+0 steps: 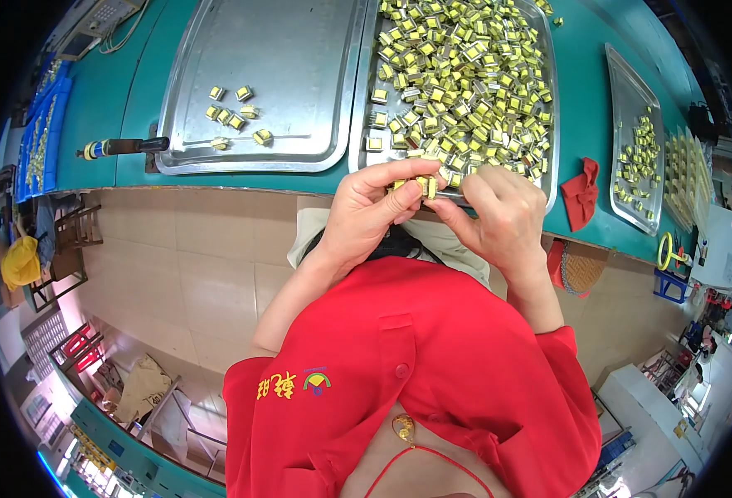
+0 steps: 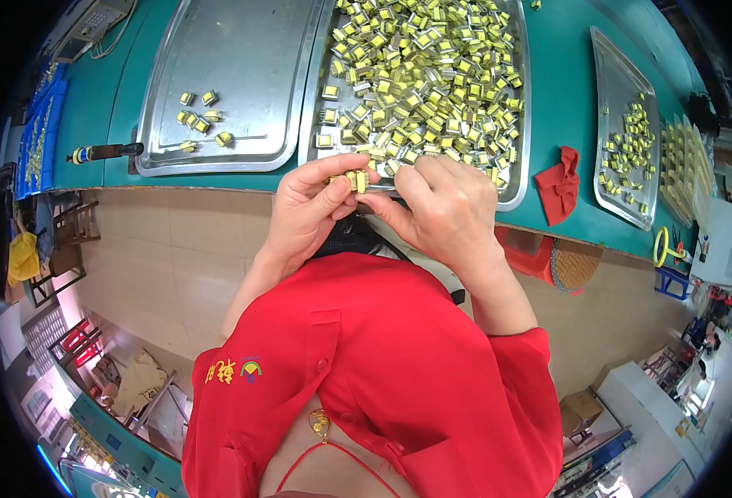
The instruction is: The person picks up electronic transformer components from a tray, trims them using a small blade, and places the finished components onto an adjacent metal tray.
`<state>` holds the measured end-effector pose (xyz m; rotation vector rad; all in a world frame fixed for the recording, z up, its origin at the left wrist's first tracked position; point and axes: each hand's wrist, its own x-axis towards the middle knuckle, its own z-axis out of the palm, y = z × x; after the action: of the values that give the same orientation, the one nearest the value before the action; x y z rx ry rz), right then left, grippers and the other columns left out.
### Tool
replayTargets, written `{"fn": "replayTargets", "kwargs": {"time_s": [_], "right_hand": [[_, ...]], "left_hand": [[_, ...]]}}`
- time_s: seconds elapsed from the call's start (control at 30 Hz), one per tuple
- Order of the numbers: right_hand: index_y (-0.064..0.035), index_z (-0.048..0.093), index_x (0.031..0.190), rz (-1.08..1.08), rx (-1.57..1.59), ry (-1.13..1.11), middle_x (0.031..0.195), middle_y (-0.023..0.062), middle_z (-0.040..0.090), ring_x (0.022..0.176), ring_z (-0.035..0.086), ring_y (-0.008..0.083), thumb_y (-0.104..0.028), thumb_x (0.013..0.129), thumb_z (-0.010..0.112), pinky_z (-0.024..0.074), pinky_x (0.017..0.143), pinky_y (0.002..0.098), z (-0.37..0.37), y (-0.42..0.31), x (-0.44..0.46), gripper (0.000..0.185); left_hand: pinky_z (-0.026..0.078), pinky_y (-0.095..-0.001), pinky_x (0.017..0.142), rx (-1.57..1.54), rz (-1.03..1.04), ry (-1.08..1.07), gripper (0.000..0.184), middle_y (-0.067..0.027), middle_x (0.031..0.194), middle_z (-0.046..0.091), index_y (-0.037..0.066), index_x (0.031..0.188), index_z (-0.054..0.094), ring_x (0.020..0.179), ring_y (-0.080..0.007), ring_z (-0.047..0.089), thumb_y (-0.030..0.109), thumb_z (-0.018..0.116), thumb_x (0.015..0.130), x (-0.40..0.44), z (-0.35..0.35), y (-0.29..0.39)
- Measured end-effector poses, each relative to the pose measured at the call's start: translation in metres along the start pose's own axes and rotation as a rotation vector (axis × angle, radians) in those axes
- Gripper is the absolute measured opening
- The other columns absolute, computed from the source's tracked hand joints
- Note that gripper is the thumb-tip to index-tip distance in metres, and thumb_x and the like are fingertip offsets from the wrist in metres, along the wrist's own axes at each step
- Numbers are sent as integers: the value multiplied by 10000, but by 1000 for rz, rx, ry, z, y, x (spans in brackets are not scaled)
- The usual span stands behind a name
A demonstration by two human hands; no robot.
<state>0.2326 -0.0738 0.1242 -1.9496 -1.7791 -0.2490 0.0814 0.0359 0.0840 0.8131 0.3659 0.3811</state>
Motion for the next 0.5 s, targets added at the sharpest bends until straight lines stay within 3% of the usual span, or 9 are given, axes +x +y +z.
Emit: {"fn": "replayTargets", "kwargs": {"time_s": [0.17,0.37,0.5], "right_hand": [[-96,477,593,-8,8,-25,544,37,457,461,492,202,-388,731,739,349,409,322,-5,-1,2,416],[-55,555,665,260,558,-58,544,33,466,423,409,152,-252,750,767,311,404,284,-6,2,-4,302],[-31,610,758,393,695,-30,559,-10,459,451,352,66,-135,767,758,267,419,233,-5,2,-11,181]], "left_hand": [[354,-187,566,-26,-13,-13,291,-53,1013,654,15,1194,598,670,-39,447,122,584,924,0,0,0],[369,-184,575,-82,3,-38,284,-80,1042,649,4,1197,583,672,-42,456,101,566,930,1,0,1],[371,-183,576,-98,9,-38,275,-93,1042,649,-7,1190,577,670,-42,457,88,557,932,1,0,1]]}}
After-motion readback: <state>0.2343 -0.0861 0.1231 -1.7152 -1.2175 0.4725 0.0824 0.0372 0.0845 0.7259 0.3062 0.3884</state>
